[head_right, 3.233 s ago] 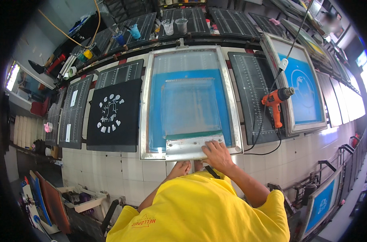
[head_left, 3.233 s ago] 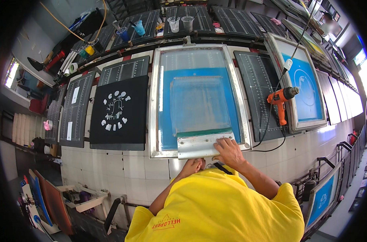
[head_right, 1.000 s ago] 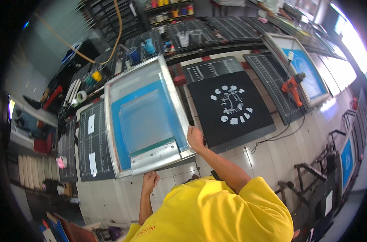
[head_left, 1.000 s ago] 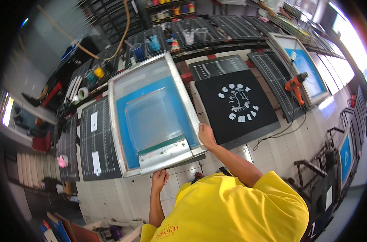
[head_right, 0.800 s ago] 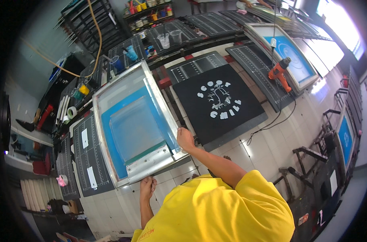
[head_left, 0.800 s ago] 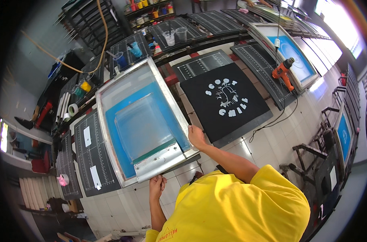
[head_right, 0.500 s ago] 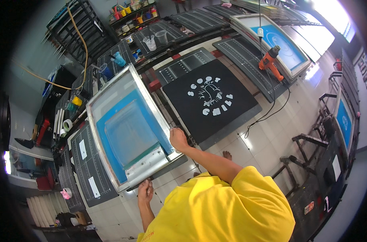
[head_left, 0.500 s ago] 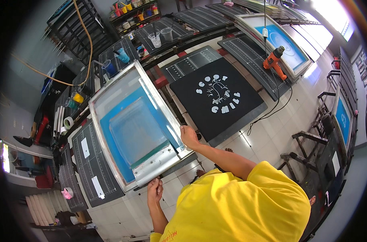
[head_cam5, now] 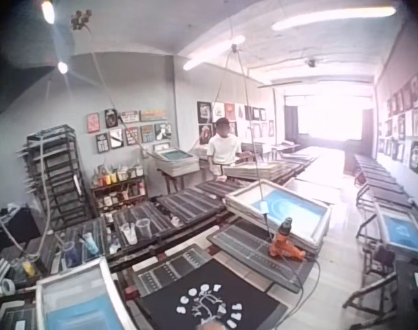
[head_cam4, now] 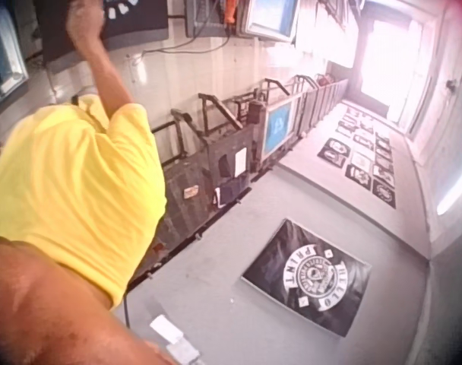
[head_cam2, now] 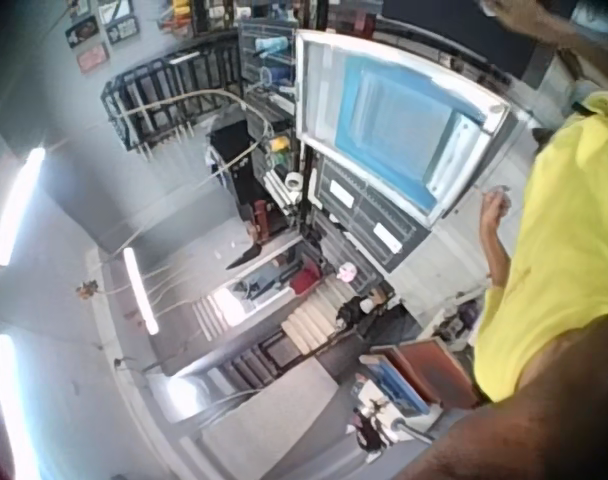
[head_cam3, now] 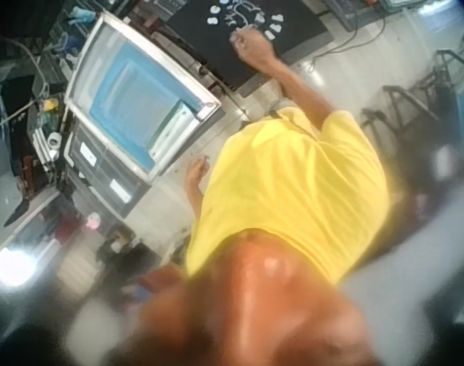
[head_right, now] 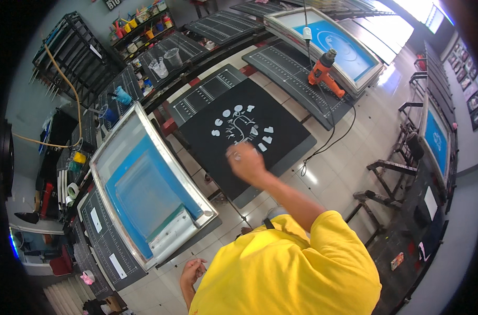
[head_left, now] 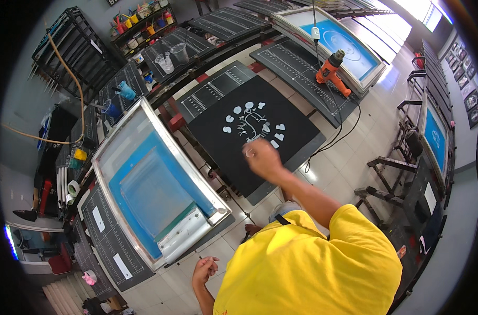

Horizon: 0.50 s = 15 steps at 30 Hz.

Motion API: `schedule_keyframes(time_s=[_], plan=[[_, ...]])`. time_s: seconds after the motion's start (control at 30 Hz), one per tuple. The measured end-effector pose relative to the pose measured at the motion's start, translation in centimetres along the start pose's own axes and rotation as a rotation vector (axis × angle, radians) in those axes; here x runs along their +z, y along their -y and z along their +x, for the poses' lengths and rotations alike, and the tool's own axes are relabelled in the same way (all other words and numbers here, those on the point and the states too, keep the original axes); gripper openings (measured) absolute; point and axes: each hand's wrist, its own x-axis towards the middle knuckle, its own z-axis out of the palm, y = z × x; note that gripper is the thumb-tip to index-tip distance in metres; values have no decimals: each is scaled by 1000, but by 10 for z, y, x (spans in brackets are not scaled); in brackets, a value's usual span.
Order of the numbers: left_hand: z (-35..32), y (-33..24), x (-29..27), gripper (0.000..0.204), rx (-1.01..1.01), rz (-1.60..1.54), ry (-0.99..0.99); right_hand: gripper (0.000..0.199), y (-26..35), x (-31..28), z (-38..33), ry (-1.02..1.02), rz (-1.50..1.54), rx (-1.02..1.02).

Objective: The person prepares a screen with ink, wipes a squeegee with a cloth, and performs multiple printing passes on fabric before drying the print with a heat gun.

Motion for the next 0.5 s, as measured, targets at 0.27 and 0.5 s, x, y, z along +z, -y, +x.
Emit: schedule_keyframes(time_s=[0.27,0.5], plan=[[71,16,105,35,-59,287,-286,31,-247,-207,136,-460,-716,148],[104,-55,201,32,22,275,-239,56,-336,-247,182,-137,-915,276]])
